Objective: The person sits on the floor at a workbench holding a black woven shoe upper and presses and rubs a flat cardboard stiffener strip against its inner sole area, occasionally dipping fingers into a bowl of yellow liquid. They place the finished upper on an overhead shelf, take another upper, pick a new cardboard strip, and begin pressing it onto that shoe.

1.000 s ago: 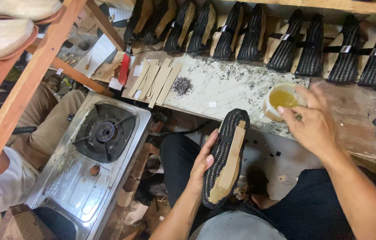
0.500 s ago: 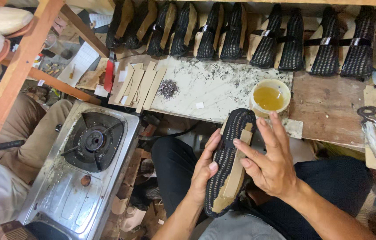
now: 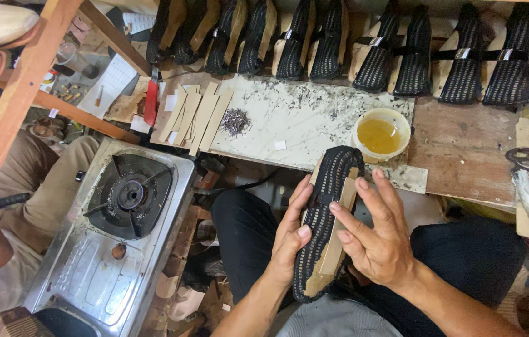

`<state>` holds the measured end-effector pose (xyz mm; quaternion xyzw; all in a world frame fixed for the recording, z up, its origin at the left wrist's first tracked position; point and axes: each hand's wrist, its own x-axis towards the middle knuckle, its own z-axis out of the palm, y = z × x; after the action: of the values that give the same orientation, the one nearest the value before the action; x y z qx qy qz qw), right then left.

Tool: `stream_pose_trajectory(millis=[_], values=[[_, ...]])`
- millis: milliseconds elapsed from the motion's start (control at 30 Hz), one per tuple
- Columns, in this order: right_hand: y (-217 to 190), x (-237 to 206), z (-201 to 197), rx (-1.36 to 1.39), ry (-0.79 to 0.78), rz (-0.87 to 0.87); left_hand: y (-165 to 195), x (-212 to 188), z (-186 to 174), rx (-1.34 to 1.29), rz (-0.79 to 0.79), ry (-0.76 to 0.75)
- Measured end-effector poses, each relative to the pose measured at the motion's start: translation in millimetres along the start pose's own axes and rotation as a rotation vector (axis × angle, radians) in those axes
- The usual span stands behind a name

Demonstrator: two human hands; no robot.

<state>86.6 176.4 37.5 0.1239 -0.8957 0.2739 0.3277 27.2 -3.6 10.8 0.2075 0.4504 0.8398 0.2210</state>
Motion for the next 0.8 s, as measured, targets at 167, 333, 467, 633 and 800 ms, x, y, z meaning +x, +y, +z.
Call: stream_pose_trajectory(millis=[167, 333, 467, 633, 800], values=[[-5.4, -4.5, 5.5, 0.046, 0.015, 0.044, -4.3, 1.5, 2.2, -0.052, -0.001, 0.019], [-16.1, -8.3, 8.7, 0.080, -0.018, 0.008, -6.0, 4.5, -0.5, -0.044, 0.024, 0.058], [-21.4, -9.6, 10.5, 0.089, -0.021, 0.012, -5.0, 6.7, -1.7, -0.051, 0.054, 0.067], [-7.3, -7.5, 4.3, 0.156, -0.042, -0.057, -0.7, 7.3, -3.7, -0.222, -0.015, 0.123], [66.3, 27.4, -1.4, -0.145, -0.157, 0.252, 4.3, 5.2, -2.3, -0.488, -0.110, 0.103]])
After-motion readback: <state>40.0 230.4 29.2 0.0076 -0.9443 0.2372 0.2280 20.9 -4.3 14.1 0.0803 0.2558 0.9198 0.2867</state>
